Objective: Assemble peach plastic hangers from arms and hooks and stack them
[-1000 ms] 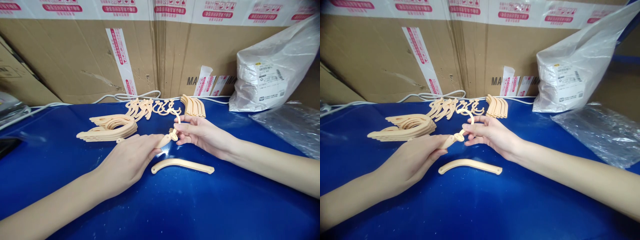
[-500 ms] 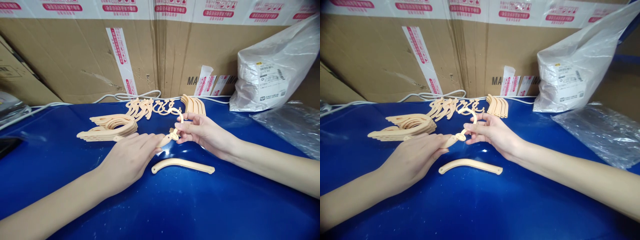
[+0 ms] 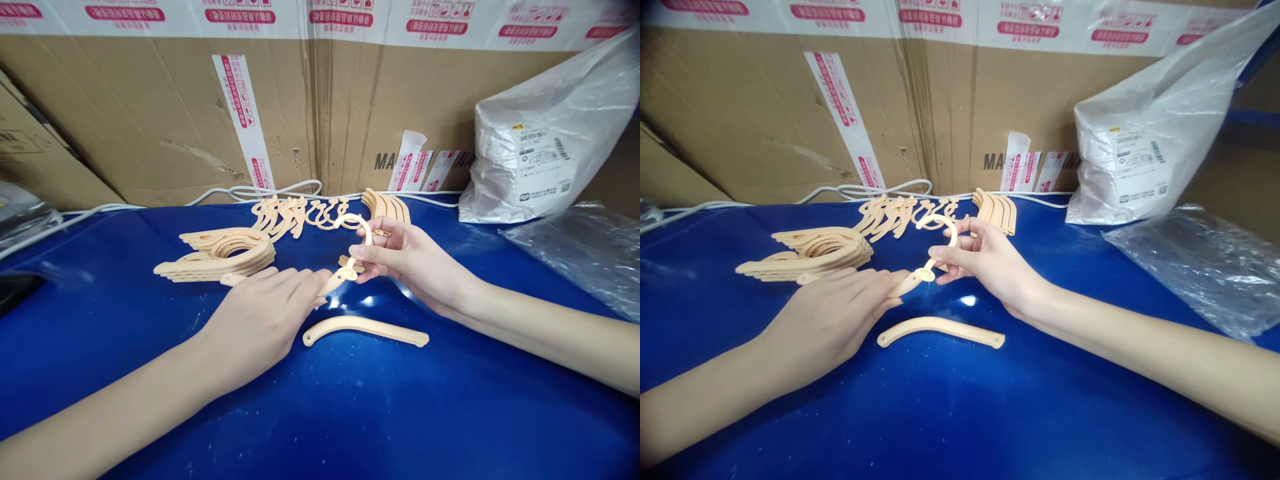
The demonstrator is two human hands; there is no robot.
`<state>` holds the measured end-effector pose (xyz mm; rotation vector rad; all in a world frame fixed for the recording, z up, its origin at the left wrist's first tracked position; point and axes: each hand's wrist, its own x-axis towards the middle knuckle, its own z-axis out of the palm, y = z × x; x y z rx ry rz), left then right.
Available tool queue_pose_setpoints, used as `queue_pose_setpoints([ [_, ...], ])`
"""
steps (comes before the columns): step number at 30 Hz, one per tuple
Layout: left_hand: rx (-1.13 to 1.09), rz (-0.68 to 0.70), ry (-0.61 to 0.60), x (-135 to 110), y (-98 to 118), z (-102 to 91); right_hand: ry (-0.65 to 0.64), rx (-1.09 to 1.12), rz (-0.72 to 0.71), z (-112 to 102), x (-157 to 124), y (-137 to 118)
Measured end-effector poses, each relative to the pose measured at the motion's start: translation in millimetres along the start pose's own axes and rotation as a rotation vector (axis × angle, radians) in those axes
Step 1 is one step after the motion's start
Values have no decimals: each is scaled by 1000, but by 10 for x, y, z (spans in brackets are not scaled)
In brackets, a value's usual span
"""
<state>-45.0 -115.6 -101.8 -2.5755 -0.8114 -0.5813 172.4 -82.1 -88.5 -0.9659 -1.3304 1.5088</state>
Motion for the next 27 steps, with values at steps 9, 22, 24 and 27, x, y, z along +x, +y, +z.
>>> queue_pose_setpoints([
  [9, 23, -22, -59, 9, 43, -17, 27, -76, -70, 43, -48, -17],
  [22, -20, -37, -125, -16, 141, -147, -20, -236, -132, 106, -119, -88],
  [24, -14, -40, -126, -6, 151, -160, -10, -239, -115, 109, -131, -99],
  [27, -3, -44, -119, 6, 156, -168, 9, -224, -84, 111, -138, -97],
])
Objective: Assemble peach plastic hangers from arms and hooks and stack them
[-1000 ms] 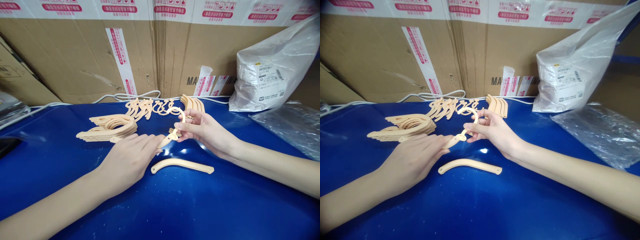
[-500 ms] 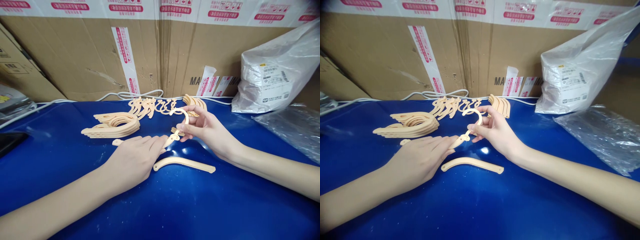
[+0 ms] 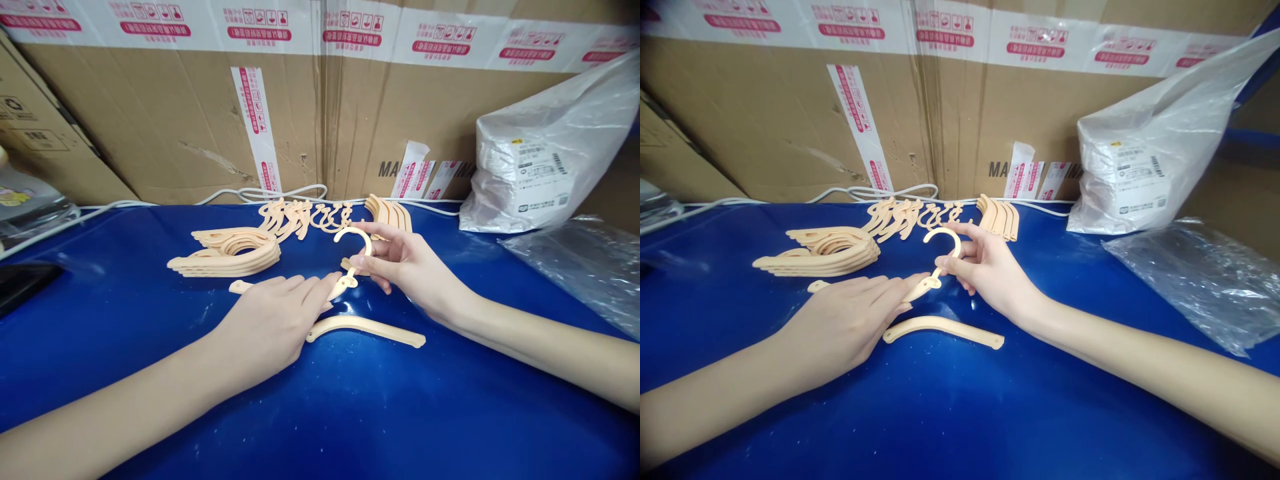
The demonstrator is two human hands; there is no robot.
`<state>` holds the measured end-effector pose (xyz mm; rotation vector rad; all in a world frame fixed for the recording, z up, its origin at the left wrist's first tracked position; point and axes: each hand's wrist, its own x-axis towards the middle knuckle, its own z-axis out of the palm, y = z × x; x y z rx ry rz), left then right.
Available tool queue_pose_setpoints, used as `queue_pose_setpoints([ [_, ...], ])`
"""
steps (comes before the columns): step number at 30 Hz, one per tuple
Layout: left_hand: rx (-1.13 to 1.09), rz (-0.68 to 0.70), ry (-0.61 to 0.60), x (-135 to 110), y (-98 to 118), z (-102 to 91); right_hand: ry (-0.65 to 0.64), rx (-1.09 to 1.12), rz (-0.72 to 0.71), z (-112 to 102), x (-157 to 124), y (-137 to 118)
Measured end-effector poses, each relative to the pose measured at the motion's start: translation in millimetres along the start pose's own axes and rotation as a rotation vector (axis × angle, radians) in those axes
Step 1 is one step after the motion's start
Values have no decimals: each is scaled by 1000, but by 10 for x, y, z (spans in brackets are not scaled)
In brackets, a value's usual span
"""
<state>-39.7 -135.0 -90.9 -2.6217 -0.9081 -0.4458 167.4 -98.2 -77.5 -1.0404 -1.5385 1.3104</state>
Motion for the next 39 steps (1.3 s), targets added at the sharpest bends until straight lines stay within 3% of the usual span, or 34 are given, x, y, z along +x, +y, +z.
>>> queue_pose_setpoints([
  [14, 0, -15, 11, -12, -12, 31, -2, 95, 44, 29, -20, -24],
  [18, -127, -96, 9, 11, -8, -31, -22, 60, 40, 47, -26, -42],
  [22, -319, -222, -94, 48, 14, -155, -95, 40, -16, 68, -55, -48],
  [27, -559, -377, -131, 56, 1, -240, -165, -65, -32, 38, -73, -9],
  [34, -699, -426, -153, 77, -3, -260, -212, -135, -115, -6, -62, -87],
  [39, -743, -442, -163, 105, 1, -269, -207, -532, -279, -52, -122, -238],
])
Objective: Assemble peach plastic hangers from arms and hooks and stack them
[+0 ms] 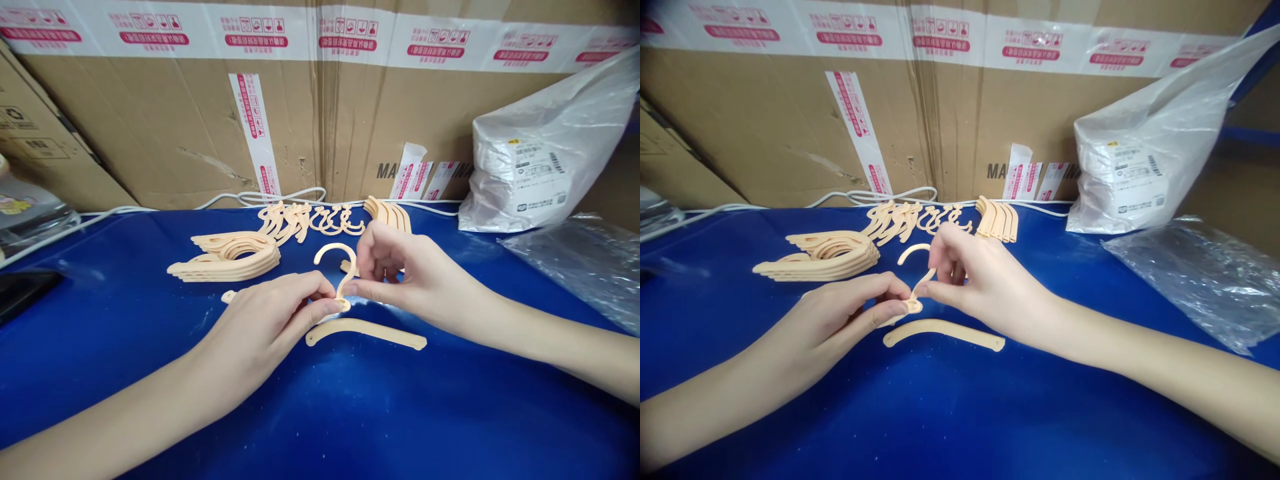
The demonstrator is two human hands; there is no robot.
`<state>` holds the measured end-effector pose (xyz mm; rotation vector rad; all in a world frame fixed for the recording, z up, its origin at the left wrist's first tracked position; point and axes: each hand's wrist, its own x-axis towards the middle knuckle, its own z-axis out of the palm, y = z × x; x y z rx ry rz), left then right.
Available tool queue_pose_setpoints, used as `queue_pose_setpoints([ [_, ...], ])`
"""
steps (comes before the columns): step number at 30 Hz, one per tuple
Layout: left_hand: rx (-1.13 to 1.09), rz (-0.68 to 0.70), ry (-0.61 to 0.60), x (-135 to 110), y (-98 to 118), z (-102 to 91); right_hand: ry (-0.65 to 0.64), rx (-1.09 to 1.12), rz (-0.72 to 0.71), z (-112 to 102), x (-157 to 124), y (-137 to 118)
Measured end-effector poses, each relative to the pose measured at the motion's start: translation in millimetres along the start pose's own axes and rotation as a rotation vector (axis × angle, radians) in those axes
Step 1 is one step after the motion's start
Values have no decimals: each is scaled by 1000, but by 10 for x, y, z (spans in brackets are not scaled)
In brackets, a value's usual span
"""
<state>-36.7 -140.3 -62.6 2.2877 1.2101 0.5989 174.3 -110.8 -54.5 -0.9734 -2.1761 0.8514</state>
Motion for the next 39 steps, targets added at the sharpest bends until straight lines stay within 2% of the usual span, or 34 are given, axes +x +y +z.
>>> queue_pose_setpoints([
  [2, -2, -13, 11, 1, -1, -2, -6, -220, -40, -19, -27, -32],
  [5, 8, -64, 8, -6, -7, 1, -32, -429, -111, -8, -72, -56],
  [11, 14, -165, 36, 2, -53, 23, -227, -678, -262, 70, -148, -66],
  [14, -24, -174, 65, 7, -82, 24, -276, -754, -309, 129, -169, -39],
  [19, -73, -120, 85, 34, -62, -14, -230, -798, -366, 178, -172, 2],
  [22, -146, -98, 69, 63, -14, -41, -261, -681, -308, 142, -159, 5],
  [27, -408, -236, -3, 72, 25, -45, -321, -488, -183, 84, -129, 8],
  [31, -623, -335, -32, 62, -4, -34, -277, -447, -169, 74, -112, -1],
  [36, -824, -395, -27, 52, -39, -37, -142, -556, -228, 56, -111, 19],
  [39, -870, -450, -21, 51, -37, -44, -160, -679, -256, 51, -111, 51],
])
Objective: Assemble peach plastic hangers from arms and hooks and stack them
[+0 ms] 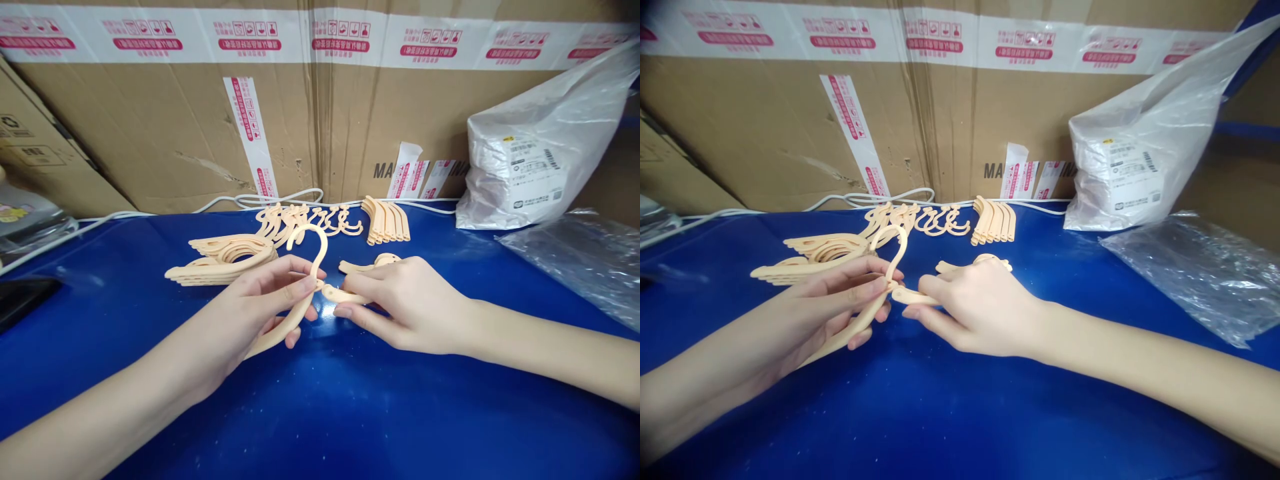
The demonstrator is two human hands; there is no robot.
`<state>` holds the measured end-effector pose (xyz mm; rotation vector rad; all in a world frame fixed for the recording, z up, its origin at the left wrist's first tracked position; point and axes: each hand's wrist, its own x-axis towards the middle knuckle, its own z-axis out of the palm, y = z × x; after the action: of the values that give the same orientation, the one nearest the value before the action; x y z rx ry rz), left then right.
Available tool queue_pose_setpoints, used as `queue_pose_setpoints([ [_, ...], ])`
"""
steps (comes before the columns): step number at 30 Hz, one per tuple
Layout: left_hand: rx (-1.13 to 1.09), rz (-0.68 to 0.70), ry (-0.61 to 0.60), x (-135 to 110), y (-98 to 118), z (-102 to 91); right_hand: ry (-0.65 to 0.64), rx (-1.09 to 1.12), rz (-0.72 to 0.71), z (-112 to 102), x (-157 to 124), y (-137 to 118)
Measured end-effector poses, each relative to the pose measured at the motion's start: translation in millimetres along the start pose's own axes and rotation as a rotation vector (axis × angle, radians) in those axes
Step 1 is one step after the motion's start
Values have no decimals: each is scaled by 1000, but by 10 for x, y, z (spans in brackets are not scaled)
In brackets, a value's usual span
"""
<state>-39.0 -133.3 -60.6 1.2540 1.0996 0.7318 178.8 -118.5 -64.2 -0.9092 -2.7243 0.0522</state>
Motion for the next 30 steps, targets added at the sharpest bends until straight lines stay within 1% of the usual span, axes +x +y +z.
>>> queue_pose_setpoints([
  [4, -41, -14, 52, 8, 2, -12, -5, -99, -29, 24, 5, 4],
  [6, 8, -7, 37, 12, -9, -25, 8, -128, -29, 31, 12, -2],
  [9, 69, -13, -18, 6, -23, -35, 25, -172, -19, 38, 19, -3],
  [11, 21, -40, -41, -3, -15, -27, 47, -207, -34, 41, 18, 4],
  [14, -92, -118, -37, -12, 18, -2, 108, -255, -72, 48, 10, 13],
  [17, -112, -153, -26, -11, 39, 9, 146, -273, -89, 56, 0, 12],
  [20, -75, -113, -40, -6, 28, 3, 153, -272, -94, 62, -7, 8],
  [23, -40, -32, -54, -1, 10, 6, 172, -271, -107, 68, -12, 6],
  [26, -7, 37, -42, -5, 2, 27, 183, -273, -116, 77, -21, 2],
  [30, -8, 83, -31, -12, -13, 50, 170, -272, -96, 89, -40, -12],
])
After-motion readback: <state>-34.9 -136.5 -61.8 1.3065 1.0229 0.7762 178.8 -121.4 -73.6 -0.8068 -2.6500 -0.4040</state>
